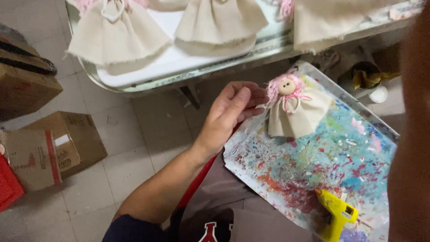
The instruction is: Assembling small fabric dolls by using a hot glue gun to attach pink yarn hair and other decorative elements.
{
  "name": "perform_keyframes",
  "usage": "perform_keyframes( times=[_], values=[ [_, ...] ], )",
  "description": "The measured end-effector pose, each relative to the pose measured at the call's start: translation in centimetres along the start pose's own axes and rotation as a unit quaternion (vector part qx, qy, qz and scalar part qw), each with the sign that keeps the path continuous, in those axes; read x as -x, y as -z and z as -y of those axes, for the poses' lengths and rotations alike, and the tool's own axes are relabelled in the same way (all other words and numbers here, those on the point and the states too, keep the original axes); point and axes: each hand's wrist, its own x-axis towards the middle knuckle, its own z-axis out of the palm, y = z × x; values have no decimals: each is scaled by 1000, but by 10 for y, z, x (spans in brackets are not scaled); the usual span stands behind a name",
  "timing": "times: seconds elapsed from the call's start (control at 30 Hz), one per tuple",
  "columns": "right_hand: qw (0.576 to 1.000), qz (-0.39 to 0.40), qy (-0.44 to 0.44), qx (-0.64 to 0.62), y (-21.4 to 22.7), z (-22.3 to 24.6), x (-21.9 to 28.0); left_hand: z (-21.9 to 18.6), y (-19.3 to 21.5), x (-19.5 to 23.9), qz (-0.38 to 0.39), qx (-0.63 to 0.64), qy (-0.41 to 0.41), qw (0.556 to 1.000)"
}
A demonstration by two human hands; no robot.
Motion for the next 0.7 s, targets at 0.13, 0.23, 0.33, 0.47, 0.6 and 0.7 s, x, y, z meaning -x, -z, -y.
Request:
perform_keyframes(
  times=[0.13,0.23,0.33,0.47,0.6,0.7],
  values=[
    [993,-26,14,-112,89,96,57,-16,9,13,7,-42,-25,999],
    [979,-48,25,-198,74,132,79,-10,18,17,78,-67,10,995],
    [984,10,74,-164,50,156,90,4,14,14,30,-81,216,973],
    [987,36,75,-141,36,167,90,32,17,22,5,-232,75,970],
    [958,215,159,-107,40,152,80,44,27,18,-3,-494,-95,864],
    [899,384,138,-161,53,144,51,42,30,19,-24,-521,-116,845]
  ],
)
